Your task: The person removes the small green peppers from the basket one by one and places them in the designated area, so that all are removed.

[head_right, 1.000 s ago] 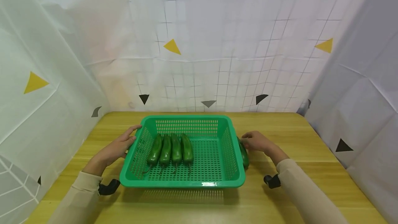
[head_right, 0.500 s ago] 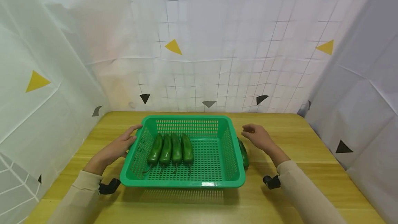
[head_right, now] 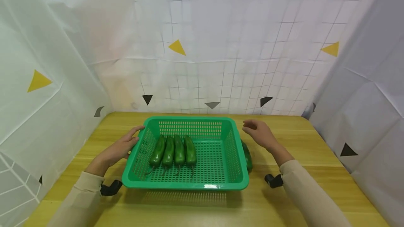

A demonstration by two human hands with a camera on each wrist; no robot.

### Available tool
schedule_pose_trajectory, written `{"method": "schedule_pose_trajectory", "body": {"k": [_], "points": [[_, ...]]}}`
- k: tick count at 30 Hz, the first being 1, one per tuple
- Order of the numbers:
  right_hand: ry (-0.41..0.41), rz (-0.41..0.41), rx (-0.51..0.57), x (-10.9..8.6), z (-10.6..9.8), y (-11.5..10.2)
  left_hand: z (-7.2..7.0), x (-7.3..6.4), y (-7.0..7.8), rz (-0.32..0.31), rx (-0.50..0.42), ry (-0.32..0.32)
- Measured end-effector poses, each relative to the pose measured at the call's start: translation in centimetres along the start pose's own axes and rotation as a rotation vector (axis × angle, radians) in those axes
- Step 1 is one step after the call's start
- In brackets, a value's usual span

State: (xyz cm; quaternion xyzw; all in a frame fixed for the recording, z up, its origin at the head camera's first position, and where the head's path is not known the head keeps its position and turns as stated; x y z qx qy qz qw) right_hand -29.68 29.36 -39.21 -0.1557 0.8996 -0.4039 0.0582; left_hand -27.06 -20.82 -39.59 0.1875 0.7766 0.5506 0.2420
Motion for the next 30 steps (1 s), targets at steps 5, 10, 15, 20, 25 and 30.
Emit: {"method": "schedule_pose_trajectory", "body": {"k": [5,10,15,20,25,30], "points": [[0.001,-0.008,0.007,0.4,-0.7,-1.3,0.0,-0.1,0.0,0.003,0.004,0.003],[-0.004,-0.027,-0.004,0.9,-1.2,-2.3,0.1,-0.3,0.1,0.0,-0.006,0.012],[-0.001,-0.033,-0.022,0.9,-1.6,-3.3,0.2,-0.2,0.2,0.01,-0.012,0.014],[-0.018,-0.049,-0.012,1.1,-1.8,-4.0,0.3,0.1,0.1,0.013,-0.01,0.007],[-0.025,-0.055,-0.021,1.4,-1.8,-4.5,0.4,0.1,0.2,0.018,-0.004,0.003],[-0.026,-0.072,-0.032,2.0,-1.5,-5.7,0.2,0.0,0.3,0.016,0.003,0.006]]}}
Point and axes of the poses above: each hand's wrist, its own x-axis towards the middle knuckle, its own z-axis out of the palm, y = z × x, the point moved 3 cm from there along x, towards the middle knuckle, and after that the axes turned 10 degrees about -y, right-handed, at the moved point
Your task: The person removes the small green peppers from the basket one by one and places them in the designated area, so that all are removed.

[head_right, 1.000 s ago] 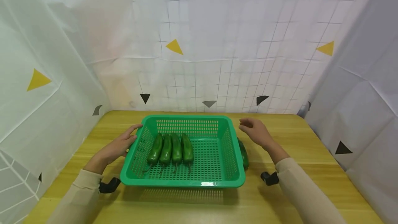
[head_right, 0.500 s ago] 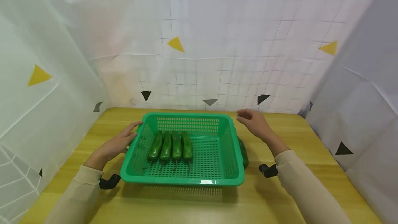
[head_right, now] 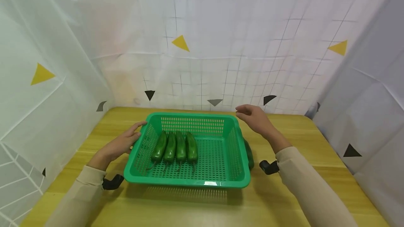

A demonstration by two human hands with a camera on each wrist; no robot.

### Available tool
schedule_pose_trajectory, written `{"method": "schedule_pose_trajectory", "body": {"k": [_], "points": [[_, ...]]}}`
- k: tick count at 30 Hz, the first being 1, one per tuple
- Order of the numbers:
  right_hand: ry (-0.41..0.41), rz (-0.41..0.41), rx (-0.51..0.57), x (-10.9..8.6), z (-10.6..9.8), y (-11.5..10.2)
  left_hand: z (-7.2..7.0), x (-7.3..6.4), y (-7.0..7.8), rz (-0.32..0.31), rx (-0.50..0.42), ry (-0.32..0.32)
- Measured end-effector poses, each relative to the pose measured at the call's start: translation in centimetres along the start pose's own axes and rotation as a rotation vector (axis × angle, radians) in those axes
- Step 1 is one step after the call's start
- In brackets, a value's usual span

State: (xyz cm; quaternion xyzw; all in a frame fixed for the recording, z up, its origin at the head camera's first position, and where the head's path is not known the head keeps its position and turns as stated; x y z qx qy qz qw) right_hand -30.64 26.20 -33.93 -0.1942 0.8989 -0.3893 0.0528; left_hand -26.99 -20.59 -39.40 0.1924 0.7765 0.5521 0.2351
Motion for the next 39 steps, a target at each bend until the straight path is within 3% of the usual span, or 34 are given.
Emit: {"method": "schedule_pose_trajectory", "body": {"k": [13,30,39], "points": [[-0.029,-0.022,0.004,1.0,1.0,-2.4,-0.1,-0.1,-0.3,-0.026,0.008,-0.002],[-0.102,-0.068,0.071,3.2,2.8,-5.0,-0.5,-0.2,0.0,-0.007,0.012,-0.027],[-0.141,-0.096,0.099,3.8,3.2,-5.8,-0.2,0.1,-0.4,-0.012,-0.019,-0.011]]}}
Point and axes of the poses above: each hand's wrist, its own x-axis towards the middle knuckle, its own z-axis out of the palm, y = z × x, the point moved 3 cm from there along x, towards the middle knuckle, and after that the axes turned 10 degrees about -y, right-handed, at the moved point
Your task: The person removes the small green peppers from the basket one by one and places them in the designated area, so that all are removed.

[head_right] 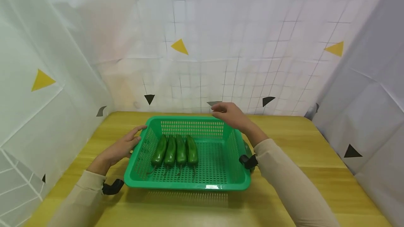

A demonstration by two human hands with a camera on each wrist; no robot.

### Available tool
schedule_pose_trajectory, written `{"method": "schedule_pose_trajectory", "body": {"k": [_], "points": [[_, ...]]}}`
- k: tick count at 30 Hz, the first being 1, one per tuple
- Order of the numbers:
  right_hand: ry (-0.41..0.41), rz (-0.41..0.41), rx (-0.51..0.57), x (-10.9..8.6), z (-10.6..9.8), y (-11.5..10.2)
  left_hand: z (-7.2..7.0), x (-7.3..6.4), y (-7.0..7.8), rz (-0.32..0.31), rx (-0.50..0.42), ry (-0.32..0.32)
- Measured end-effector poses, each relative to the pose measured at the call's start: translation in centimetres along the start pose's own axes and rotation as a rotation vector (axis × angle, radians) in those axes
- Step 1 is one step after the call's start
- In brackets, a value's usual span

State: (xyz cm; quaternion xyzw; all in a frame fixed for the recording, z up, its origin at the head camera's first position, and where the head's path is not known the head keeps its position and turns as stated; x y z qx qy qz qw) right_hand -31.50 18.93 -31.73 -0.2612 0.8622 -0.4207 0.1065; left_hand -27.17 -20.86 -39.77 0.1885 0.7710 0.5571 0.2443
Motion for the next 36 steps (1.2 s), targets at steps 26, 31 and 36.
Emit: {"method": "schedule_pose_trajectory", "body": {"k": [26,31,36], "points": [[-0.161,0.075,0.014,2.6,5.3,1.0,0.3,-0.3,0.4,-0.017,0.052,0.007],[-0.201,0.098,0.062,3.1,6.5,1.1,0.3,-0.3,0.5,-0.003,0.046,-0.008],[-0.235,0.132,0.069,3.3,7.1,1.5,0.4,0.2,0.3,0.009,0.035,-0.003]]}}
Point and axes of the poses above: each hand's wrist, its own x-axis towards the middle knuckle, its own z-axis out of the palm, y = z × x, the point moved 3 cm from there along x, towards the middle knuckle, and after that the axes turned 10 degrees about -y, right-handed, at the moved point
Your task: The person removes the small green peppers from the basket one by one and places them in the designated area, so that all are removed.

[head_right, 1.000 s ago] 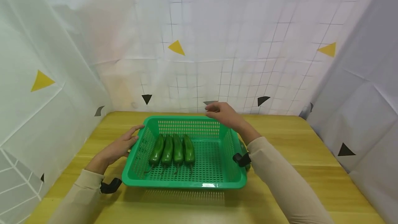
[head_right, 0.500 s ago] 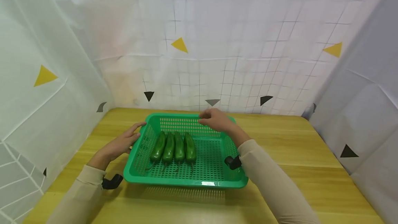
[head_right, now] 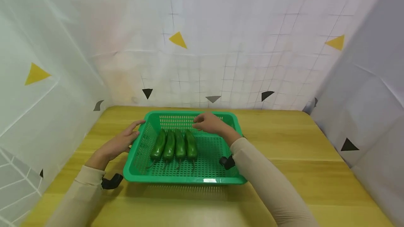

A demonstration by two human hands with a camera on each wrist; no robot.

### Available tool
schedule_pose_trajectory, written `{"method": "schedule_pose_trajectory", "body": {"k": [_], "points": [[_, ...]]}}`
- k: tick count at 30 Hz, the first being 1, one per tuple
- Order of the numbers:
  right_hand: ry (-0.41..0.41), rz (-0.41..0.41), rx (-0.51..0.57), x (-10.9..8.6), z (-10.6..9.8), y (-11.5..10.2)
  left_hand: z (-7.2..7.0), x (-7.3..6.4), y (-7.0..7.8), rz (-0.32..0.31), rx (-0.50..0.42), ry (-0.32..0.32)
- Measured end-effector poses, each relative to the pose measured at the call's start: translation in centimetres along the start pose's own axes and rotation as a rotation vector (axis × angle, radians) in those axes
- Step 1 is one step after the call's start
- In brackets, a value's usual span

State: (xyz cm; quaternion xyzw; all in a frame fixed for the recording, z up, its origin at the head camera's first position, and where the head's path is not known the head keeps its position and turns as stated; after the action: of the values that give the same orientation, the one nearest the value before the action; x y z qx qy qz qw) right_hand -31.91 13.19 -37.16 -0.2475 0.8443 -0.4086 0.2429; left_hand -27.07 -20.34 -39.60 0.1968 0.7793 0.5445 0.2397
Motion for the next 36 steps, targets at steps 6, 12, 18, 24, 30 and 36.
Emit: {"method": "schedule_pose_trajectory", "body": {"k": [6,12,18,24,30,36], "points": [[-0.027,0.017,-0.016,0.8,0.3,-0.5,-0.3,-0.1,-0.1,-0.008,-0.016,0.016],[-0.04,0.047,-0.036,1.2,0.8,-0.5,-0.1,-0.2,0.2,0.0,-0.003,0.021],[-0.046,0.111,-0.06,2.0,1.4,0.1,0.0,-0.2,0.2,-0.004,-0.011,0.022],[-0.056,0.128,-0.123,2.7,1.8,0.5,-0.1,-0.2,0.3,-0.008,-0.003,0.024],[-0.053,0.189,-0.155,3.1,2.2,0.9,-0.2,-0.3,0.3,-0.003,-0.007,0.014],[-0.045,0.205,-0.253,3.4,3.0,1.4,-0.2,-0.2,0.1,-0.007,-0.01,0.018]]}}
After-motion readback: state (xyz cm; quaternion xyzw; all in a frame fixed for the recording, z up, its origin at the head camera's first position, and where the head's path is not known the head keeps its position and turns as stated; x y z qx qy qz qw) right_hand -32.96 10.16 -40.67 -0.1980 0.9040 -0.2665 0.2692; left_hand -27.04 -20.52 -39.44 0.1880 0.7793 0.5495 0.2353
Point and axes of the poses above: each hand's wrist, its own x-axis towards the middle knuckle, its own z-axis out of the palm, y = z × x, the point moved 3 cm from there along x, towards the middle knuckle, and after that the axes turned 10 degrees about -y, right-handed, at the moved point
